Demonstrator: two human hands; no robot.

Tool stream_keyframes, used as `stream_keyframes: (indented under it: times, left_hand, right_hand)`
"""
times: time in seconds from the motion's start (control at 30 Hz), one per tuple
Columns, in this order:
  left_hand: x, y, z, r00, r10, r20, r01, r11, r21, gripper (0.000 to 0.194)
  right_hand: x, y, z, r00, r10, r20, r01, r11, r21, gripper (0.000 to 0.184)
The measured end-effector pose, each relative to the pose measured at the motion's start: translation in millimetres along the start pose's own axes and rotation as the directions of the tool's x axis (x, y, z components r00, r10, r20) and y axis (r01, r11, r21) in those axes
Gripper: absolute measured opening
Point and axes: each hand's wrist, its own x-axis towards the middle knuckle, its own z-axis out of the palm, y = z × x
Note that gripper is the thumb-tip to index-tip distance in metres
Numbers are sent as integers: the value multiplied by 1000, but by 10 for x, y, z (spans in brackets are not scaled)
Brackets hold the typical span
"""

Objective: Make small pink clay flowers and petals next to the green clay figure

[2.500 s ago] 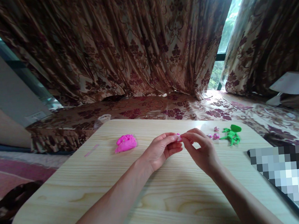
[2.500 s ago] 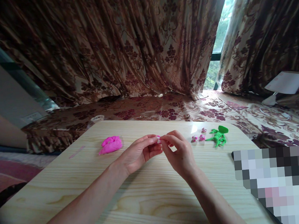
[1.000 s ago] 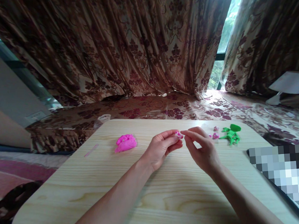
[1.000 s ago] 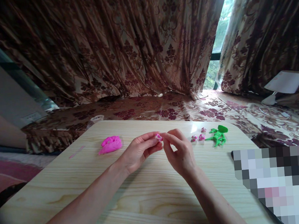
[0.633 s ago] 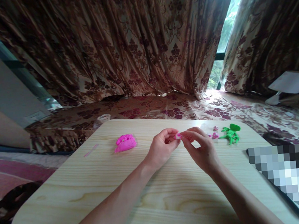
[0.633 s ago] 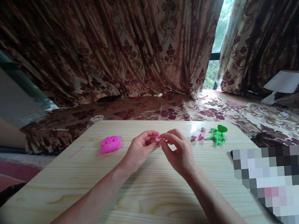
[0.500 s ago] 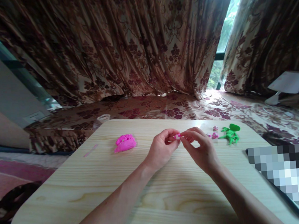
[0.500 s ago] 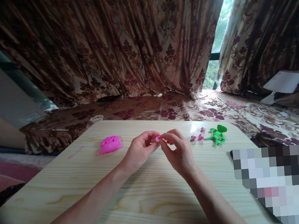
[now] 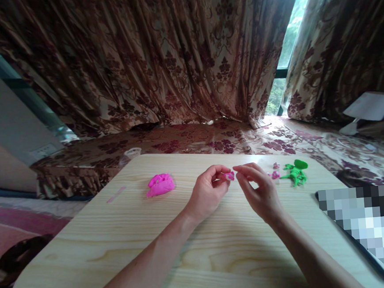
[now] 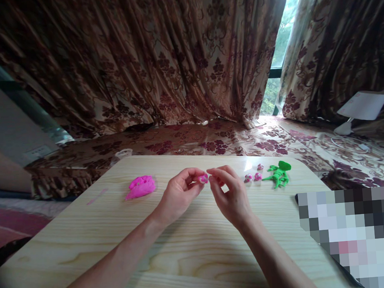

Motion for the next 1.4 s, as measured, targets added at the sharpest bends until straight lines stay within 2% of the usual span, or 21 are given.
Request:
stream_keyframes:
  times: [0.17, 0.23, 0.37, 0.47, 0.57, 0.63, 0.67, 0.73, 0.8, 0.87, 0.93, 1.07, 1.13, 1.23, 1.3, 1.37, 1.4]
  left_hand:
    - [2, 50, -3, 999, -48, 11, 49, 990, -129, 19]
    - [3, 81, -21, 988, -143, 54, 152, 952, -264, 23]
    - [10, 113, -79, 922, -326, 209, 387, 789, -476, 25]
    - [1, 98, -95, 903, -356, 240, 429, 765, -480, 24]
    - [-23, 61, -73, 891, -338, 303, 446, 771, -453, 24]
    - [-31, 39, -50, 879, -338, 336, 469, 738, -485, 24]
    - [-28, 36, -39, 870, -345, 352, 489, 695, -527, 24]
    - [-4, 56, -16, 841, -351, 412, 541, 553, -633, 30]
    - [37, 114, 3, 810, -321, 490, 585, 390, -712, 40]
    - [75, 192, 15, 795, -290, 533, 603, 285, -745, 47]
    - [83, 254, 22, 814, -292, 502, 571, 248, -782, 50]
    - [-76, 267, 54, 907, -295, 300, 380, 267, -886, 52]
    - [-237, 252, 74, 912, -287, 294, 368, 252, -895, 50]
    - [-477, 251, 71, 911, -267, 313, 379, 251, -891, 49]
    - [-584, 251, 67, 934, -260, 245, 319, 296, -900, 49]
    - [-653, 240, 94, 947, -286, 145, 244, 351, -904, 50]
    - [-684, 232, 119, 943, -305, 135, 248, 369, -896, 50]
  right_hand:
    - [-10, 23, 28, 1000, -1, 19, 1, 1000, -2, 14]
    - [-6, 38, 22, 1000, 6, 18, -6, 1000, -2, 15]
    - [4, 72, 2, 999, 15, -30, -15, 1000, -18, 24]
    - [-6, 96, 12, 1000, -1, -26, 0, 998, -60, 28]
    - [-23, 130, 36, 998, 16, 61, -9, 993, -115, 34]
    - [-29, 160, 47, 995, 41, 86, -27, 987, -161, 37]
    - [-29, 174, 51, 995, 44, 87, -27, 981, -190, 38]
    - [-31, 184, 60, 996, 17, 84, 5, 966, -258, 39]
    - [-41, 143, 83, 993, -47, 104, 79, 943, -323, 39]
    - [-65, 32, 126, 985, -102, 143, 148, 918, -368, 40]
    - [-97, -139, 188, 973, -133, 189, 197, 905, -377, 41]
    - [-129, -445, 296, 937, -140, 321, 249, 910, -331, 43]
    - [-142, -494, 299, 942, -68, 328, 195, 907, -373, 43]
    - [-253, -535, 239, 964, 72, 257, 63, 876, -478, 42]
    - [-394, -634, 213, 960, 54, 274, 85, 878, -471, 42]
    - [-524, -779, 237, 939, -32, 343, 177, 899, -401, 42]
    - [-565, -846, 266, 925, -76, 371, 220, 906, -363, 43]
